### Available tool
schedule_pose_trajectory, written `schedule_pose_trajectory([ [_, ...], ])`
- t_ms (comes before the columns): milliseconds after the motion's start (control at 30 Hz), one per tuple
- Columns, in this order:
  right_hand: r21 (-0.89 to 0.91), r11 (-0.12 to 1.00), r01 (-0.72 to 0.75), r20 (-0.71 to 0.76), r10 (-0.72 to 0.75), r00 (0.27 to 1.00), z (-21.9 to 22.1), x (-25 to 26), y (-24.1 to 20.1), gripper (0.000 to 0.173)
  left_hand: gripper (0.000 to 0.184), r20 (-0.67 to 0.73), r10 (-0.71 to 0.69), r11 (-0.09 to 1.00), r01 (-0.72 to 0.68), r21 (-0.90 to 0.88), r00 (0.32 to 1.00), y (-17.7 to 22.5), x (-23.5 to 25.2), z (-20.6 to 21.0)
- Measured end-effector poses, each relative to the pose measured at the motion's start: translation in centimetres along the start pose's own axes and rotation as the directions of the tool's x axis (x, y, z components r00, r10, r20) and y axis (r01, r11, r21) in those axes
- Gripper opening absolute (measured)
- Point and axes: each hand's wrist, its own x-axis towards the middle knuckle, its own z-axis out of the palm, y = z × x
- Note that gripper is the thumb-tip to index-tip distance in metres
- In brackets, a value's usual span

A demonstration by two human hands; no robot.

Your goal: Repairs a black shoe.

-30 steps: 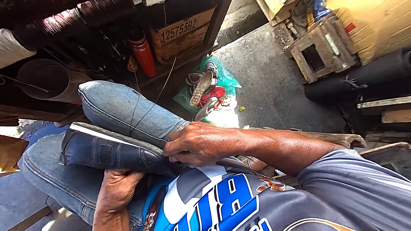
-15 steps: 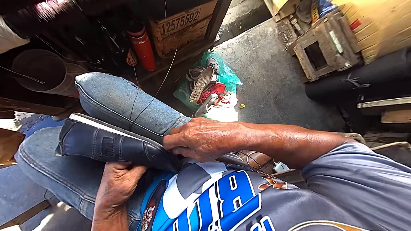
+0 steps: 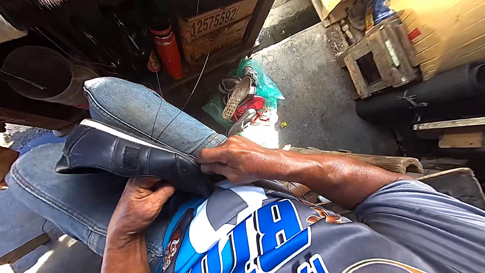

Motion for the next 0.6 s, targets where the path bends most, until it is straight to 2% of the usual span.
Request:
schedule_pose_trajectory([
  [167,0.036,0.999,-0.029,-0.058,0.032,0.998,0.6,-0.6,0.2,0.020,0.020,0.020,-0.011,1.000,0.012,-0.005,1.000,0.1,0.2,0.0],
  [267,0.057,0.997,-0.043,-0.161,0.052,0.986,0.7,-0.9,1.4,0.022,0.019,0.015,-0.029,1.000,0.029,0.004,0.999,0.2,0.0,0.0],
  [333,0.066,0.994,-0.087,-0.270,0.102,0.958,-0.1,-1.2,2.7,0.023,0.019,0.011,-0.044,0.999,0.043,0.010,0.999,0.1,-0.1,0.0],
  [467,0.108,0.980,-0.166,-0.479,0.198,0.855,-3.2,-2.0,5.9,0.024,0.017,0.015,-0.055,0.998,0.055,-0.011,0.998,-0.3,-0.1,0.0],
  [533,0.213,0.968,-0.129,-0.443,0.213,0.871,-3.5,-2.2,5.9,0.023,0.016,-0.008,-0.032,0.996,0.031,-0.089,0.999,-0.7,-0.3,0.0],
  [600,0.430,0.899,-0.082,-0.354,0.251,0.901,-3.6,-2.2,4.9,0.024,0.014,-0.058,-0.012,0.987,0.002,-0.160,0.998,-0.9,-0.5,0.0],
])
